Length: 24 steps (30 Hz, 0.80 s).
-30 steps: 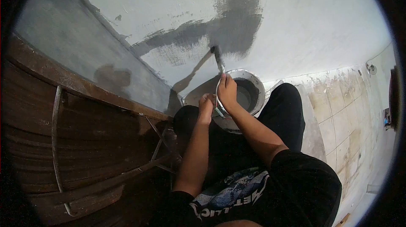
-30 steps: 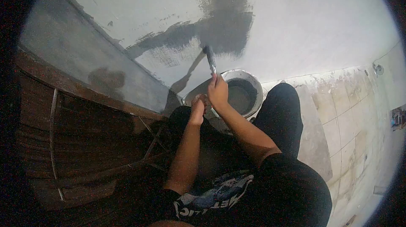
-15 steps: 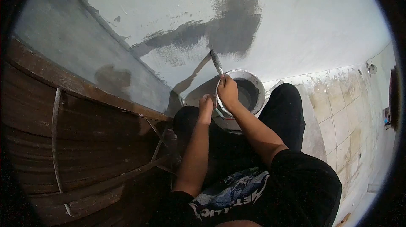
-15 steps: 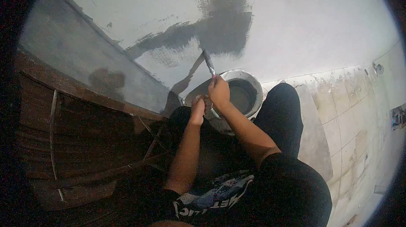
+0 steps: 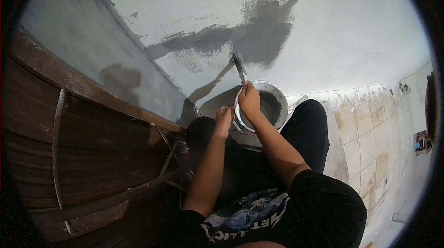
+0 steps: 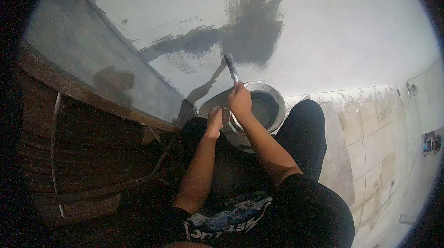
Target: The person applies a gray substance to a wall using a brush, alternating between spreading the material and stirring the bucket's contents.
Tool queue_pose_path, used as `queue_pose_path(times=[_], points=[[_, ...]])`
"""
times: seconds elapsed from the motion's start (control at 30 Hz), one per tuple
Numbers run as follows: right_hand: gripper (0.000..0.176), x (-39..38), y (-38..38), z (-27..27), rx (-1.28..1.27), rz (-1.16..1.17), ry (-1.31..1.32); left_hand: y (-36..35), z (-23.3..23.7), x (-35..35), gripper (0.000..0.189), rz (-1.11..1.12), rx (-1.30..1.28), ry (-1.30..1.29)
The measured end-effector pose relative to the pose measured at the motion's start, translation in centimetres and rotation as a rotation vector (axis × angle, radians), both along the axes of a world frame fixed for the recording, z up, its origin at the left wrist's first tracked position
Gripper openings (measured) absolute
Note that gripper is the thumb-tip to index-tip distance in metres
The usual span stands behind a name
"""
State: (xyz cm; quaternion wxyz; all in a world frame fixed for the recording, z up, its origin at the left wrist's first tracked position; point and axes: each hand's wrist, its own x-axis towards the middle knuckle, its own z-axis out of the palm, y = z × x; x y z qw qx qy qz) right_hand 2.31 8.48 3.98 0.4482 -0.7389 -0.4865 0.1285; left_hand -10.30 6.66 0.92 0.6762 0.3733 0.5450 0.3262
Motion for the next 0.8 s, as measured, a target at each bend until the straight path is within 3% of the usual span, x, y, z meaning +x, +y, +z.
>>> queue_pose_path(times=[0.17, 0.23, 0.3, 0.5, 0.53, 0.63, 0.77, 0.8], points=[[0.032, -0.6, -1.0, -0.9, 0.027, -0.034, 0.038, -0.1, -0.4, 0.2, 0.020, 0.031, 0.023, 0.006], [0.033, -1.3, -1.6, 1.5, 0.006, -0.057, 0.129, 0.1, -1.2, 0.2, 0.020, 0.010, 0.080, -0.086], [0.033, -1.7, -1.2, 3.5, 0.229, -0.068, 0.152, -0.5, -0.4, 0.0, 0.019, 0.016, 0.070, -0.091], [0.030, 0.2, -0.9, 12.2, 0.408, 0.011, 0.207, -0.3, 0.0, -0.3, 0.015, 0.026, 0.036, -0.083], [0.031, 0.2, -0.8, 11.7, 0.457, 0.028, 0.163, -0.2, -0.1, -0.4, 0.015, 0.024, 0.033, -0.073], [0.030, -0.2, -1.4, 8.4, 0.197, 0.043, 0.150, 0.0, -0.3, 0.1, 0.015, 0.021, 0.045, -0.059], [0.031, 0.9, -0.7, -1.0, -0.069, -0.004, 0.048, -0.2, -0.3, 0.1, 0.015, 0.024, -0.001, -0.030], [0.031, 0.8, -0.1, -2.8, 0.008, -0.016, 0.054, -0.1, -0.1, 0.0, 0.016, 0.016, -0.003, -0.040]])
